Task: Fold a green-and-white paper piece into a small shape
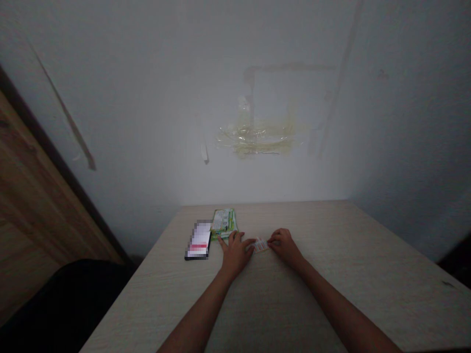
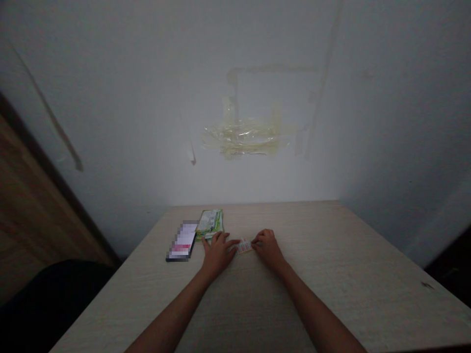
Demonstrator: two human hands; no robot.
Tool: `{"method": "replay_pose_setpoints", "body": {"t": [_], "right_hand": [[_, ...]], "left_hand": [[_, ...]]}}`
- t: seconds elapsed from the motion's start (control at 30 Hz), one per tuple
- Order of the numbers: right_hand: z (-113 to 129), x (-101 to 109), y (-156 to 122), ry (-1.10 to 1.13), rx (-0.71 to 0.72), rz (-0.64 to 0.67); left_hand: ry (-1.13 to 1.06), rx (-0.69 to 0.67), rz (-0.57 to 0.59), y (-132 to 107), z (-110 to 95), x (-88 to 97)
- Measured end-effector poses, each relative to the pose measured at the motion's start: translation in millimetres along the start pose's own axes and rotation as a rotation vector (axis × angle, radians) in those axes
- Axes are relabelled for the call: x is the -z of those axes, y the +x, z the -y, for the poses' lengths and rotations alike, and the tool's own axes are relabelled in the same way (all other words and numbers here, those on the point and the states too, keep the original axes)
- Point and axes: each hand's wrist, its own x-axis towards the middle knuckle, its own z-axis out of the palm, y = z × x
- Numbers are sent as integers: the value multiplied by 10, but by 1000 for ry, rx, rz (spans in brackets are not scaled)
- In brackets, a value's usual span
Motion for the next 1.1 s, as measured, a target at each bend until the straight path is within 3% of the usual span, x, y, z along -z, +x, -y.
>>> {"method": "replay_pose_setpoints", "body": {"t": [0.73, 1.1], "right_hand": [[87, 113, -34, 50, 156, 101], [83, 74, -35, 58, 120, 61]], "left_hand": [[72, -24, -88, 31, 26, -97], [-13, -17, -120, 39, 19, -45]]}}
